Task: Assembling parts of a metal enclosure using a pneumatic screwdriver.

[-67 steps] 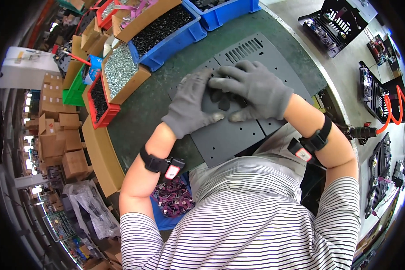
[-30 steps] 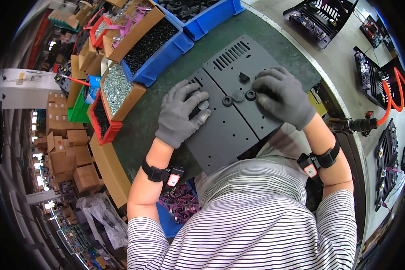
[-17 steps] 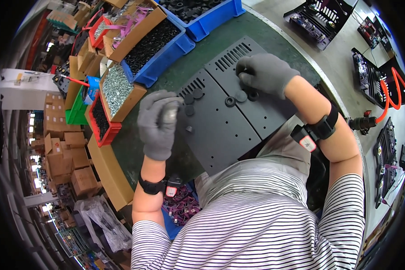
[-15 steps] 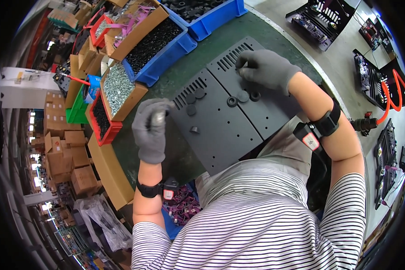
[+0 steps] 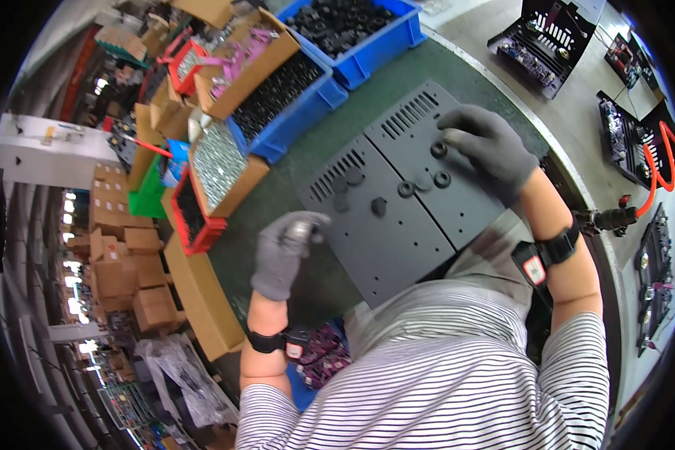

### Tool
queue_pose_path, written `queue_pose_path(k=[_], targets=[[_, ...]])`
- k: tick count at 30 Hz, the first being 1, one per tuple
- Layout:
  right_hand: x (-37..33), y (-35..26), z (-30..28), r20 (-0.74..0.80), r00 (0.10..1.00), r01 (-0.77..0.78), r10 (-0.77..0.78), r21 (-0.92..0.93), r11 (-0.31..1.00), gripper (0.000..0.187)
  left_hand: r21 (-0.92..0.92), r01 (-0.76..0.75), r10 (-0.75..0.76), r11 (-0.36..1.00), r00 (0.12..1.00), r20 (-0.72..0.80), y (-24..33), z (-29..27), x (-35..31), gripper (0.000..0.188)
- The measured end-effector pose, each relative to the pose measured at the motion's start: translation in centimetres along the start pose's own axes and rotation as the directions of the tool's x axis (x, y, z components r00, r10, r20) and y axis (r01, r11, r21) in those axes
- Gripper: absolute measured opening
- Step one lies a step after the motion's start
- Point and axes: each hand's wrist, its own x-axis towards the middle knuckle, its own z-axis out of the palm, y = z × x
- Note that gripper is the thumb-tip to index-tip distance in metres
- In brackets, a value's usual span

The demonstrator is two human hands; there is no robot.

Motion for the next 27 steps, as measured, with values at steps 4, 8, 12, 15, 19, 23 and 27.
queue_pose_path(k=[4, 8, 12, 15, 19, 23, 27], targets=[[-2.0, 2.0, -1.1, -0.048, 0.987, -0.122, 0.154, 0.405, 0.906, 0.019, 0.319, 0.072, -0.171, 0.945, 0.940, 0.295, 1.9, -0.2, 4.5, 0.035], [-2.8, 0.6, -1.1, -0.032, 0.986, -0.142, 0.164, 0.356, 0.924, 0.016, 0.192, 0.027, -0.060, 0.981, 0.983, 0.171, 6.7, 0.2, 11.9, 0.032], [-2.9, -0.7, -1.0, 0.008, 0.981, -0.185, 0.195, 0.350, 0.918, 0.017, 0.126, -0.097, 0.112, 0.987, 0.987, -0.117, 11.7, -1.0, 15.7, 0.034], [-2.5, 0.0, -0.9, -0.017, 0.995, -0.094, 0.103, 0.281, 0.955, 0.018, 0.169, -0.170, 0.202, 0.971, 0.960, -0.195, 11.6, -3.0, 15.9, 0.036], [-2.3, -0.1, -0.8, 0.025, 0.998, -0.059, 0.053, 0.313, 0.948, 0.019, 0.331, -0.161, 0.260, 0.930, 0.924, -0.281, 6.9, -9.8, 13.7, 0.028], [-2.2, 0.2, -1.0, -0.022, 0.994, -0.096, 0.107, 0.296, 0.950, 0.017, 0.691, 0.244, 0.115, 0.680, 0.896, -0.429, 0.9, -16.9, 10.6, 0.039], [-2.3, 1.1, -0.6, -0.056, 0.996, -0.053, 0.075, 0.328, 0.943, 0.016, 0.829, 0.391, -0.249, 0.399, 0.917, -0.313, -1.8, -17.0, 8.7, 0.057]])
